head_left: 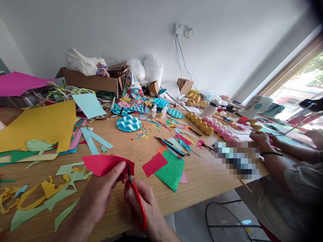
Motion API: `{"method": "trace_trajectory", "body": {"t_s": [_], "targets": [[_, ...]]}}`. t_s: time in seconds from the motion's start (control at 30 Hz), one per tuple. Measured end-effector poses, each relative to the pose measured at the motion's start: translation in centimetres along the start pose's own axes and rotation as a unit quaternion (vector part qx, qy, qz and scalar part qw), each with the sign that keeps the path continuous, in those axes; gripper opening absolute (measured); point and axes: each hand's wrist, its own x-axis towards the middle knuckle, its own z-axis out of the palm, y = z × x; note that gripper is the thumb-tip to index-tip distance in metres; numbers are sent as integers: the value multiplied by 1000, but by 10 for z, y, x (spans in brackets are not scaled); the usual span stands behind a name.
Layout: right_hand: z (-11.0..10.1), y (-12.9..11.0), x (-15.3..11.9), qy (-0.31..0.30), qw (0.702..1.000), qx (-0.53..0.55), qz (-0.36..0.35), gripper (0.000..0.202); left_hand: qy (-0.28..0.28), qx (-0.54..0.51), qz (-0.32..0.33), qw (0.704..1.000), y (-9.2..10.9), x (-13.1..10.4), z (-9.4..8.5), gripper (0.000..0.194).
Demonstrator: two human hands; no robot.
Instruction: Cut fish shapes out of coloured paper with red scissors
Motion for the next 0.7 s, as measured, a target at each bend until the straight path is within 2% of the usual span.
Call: {"method": "trace_trajectory", "body": {"t_s": [0.17, 0.37, 0.7], "targets": [[-4, -1, -1, -2, 1000, -13, -13, 63, -25, 4, 5, 1000, 0, -2, 1, 18], [-5, 1, -4, -4, 999, -29, -26, 62, -23, 20, 10, 999, -1, -2, 0, 19], [-6, -3, -6, 16, 997, -74, -19, 64, -59, 49, 6, 997, 0, -1, -2, 18]]}}
